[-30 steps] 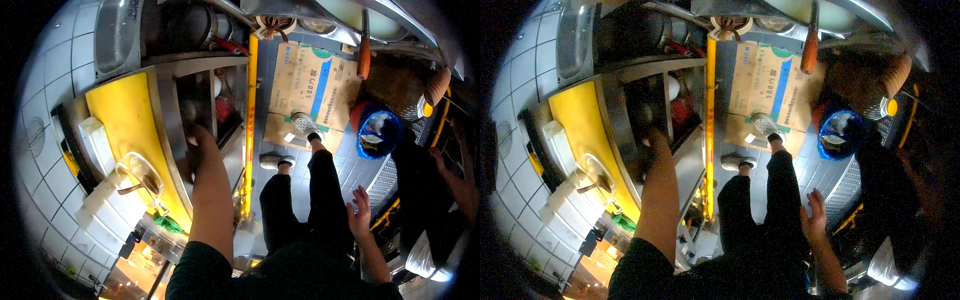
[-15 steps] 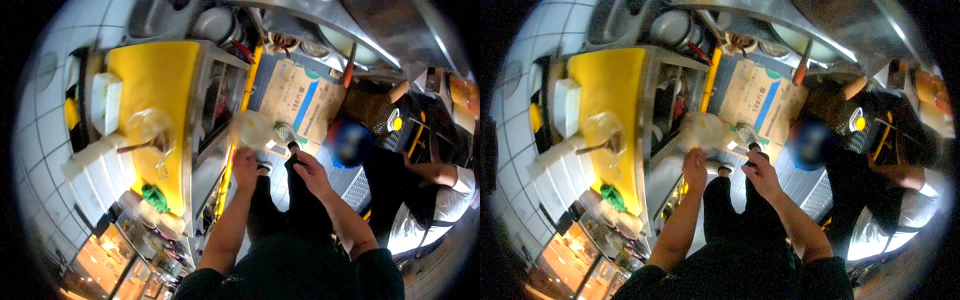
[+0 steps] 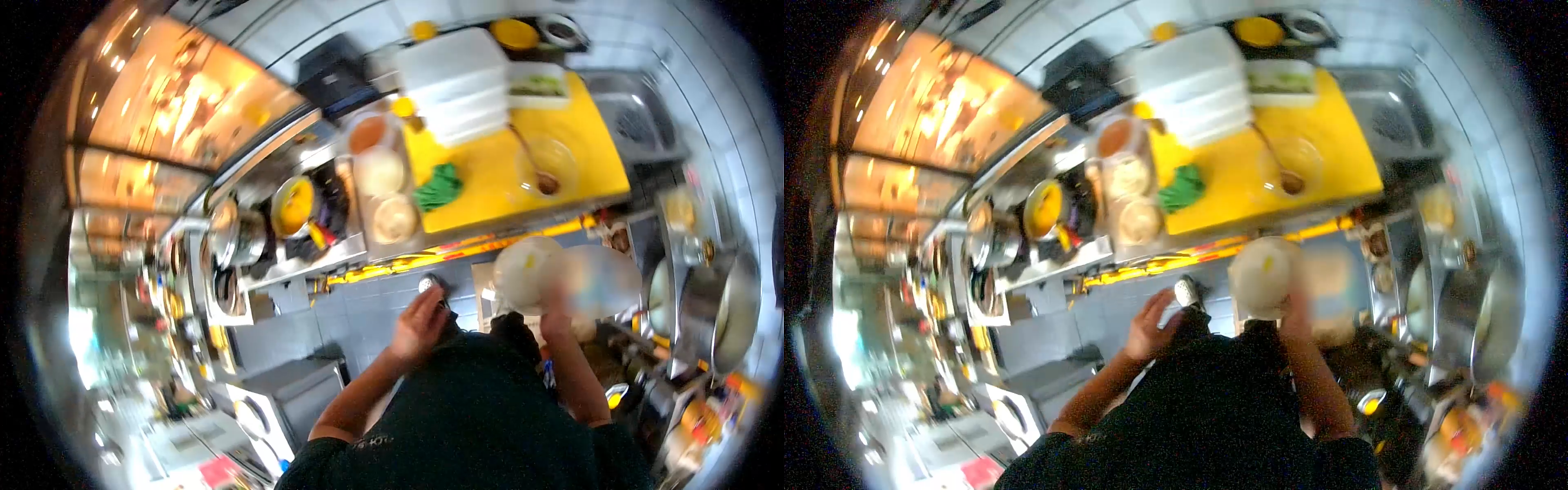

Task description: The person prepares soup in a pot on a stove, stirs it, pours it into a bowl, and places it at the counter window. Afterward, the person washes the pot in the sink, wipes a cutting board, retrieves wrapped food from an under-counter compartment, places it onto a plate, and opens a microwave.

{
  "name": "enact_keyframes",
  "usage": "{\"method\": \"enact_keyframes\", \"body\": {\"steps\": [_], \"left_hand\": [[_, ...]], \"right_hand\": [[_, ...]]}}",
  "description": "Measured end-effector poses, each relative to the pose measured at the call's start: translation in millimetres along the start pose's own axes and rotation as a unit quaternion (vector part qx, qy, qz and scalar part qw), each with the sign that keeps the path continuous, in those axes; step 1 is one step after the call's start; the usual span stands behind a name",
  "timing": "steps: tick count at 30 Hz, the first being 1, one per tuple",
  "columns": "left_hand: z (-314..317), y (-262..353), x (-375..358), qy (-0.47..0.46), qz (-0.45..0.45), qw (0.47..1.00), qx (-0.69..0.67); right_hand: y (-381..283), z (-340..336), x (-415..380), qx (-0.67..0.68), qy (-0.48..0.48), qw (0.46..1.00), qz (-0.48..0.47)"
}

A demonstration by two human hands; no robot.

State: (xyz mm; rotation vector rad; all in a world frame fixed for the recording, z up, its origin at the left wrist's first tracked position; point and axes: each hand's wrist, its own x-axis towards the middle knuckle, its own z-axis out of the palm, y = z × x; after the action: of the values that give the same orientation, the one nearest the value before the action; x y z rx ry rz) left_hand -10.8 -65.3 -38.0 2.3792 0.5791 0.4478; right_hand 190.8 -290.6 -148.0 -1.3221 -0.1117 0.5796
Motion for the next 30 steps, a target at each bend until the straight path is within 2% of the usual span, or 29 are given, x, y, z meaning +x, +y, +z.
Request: {"method": "enact_keyframes", "body": {"steps": [2,4,5,6,7,10,11,12,14,16,18,19,20,22,24,26,28,30], "left_hand": [[-46.4,-47.4,-20.4,0.121,-0.024,0.992,0.025],[-76.5,-88.0,-38.5,0.179,-0.094,0.975,0.093],[-111.2,-112.7,-43.2,0.221,-0.151,0.960,0.086],[-122.4,-132.3,-46.5,0.241,-0.186,0.948,0.092],[-136.2,-155.7,-49.8,0.235,-0.182,0.948,0.111],[-159.3,-214.9,-40.3,0.247,-0.167,0.937,0.182],[-171.6,-213.6,-29.5,0.204,-0.209,0.942,0.166],[-179.4,-229.6,-21.2,0.165,-0.209,0.946,0.187],[-185.5,-270.5,-0.6,0.174,-0.113,0.942,0.263],[-191.9,-289.4,26.3,0.070,-0.129,0.947,0.287],[-213.4,-280.8,49.4,-0.030,-0.093,0.942,0.320],[-214.1,-290.0,56.3,-0.038,-0.073,0.936,0.342],[-209.6,-301.4,61.5,-0.047,-0.056,0.928,0.367],[-185.8,-341.7,68.3,-0.007,-0.034,0.931,0.364],[-199.9,-331.6,81.4,-0.116,-0.072,0.928,0.347],[-201.1,-339.4,77.5,-0.078,-0.041,0.934,0.346],[-199.9,-346.9,73.2,-0.069,0.010,0.915,0.398],[-206.2,-338.0,78.2,-0.088,-0.018,0.921,0.378]], "right_hand": [[-16.4,36.2,14.1,0.060,-0.020,0.998,-0.008],[-2.8,58.2,29.9,-0.084,-0.063,0.990,-0.089],[-18.7,110.8,28.2,-0.110,-0.076,0.986,-0.096],[-22.8,136.6,40.3,-0.024,-0.069,0.997,-0.015],[-27.0,162.6,52.3,0.064,-0.047,0.995,0.064],[-18.8,223.9,64.4,0.054,-0.134,0.989,0.015],[-23.1,242.6,67.5,0.111,-0.131,0.981,0.091],[-24.6,265.3,69.1,0.112,-0.135,0.981,0.087],[-29.3,309.5,65.9,0.112,-0.137,0.981,0.084],[-19.9,331.4,71.9,0.101,-0.171,0.978,0.068],[-14.4,348.8,76.1,0.081,-0.178,0.980,0.046],[-36.6,375.8,62.2,0.076,-0.159,0.981,0.078],[-36.0,388.3,63.1,0.063,-0.167,0.982,0.065],[-23.8,387.6,63.1,0.039,-0.184,0.981,0.039],[-14.1,382.0,72.0,0.015,-0.178,0.982,0.053],[-13.1,389.1,73.4,0.054,-0.190,0.977,0.085],[-12.2,396.5,80.5,0.024,-0.269,0.962,0.048],[2.7,390.9,108.3,0.030,-0.326,0.944,0.045]]}}
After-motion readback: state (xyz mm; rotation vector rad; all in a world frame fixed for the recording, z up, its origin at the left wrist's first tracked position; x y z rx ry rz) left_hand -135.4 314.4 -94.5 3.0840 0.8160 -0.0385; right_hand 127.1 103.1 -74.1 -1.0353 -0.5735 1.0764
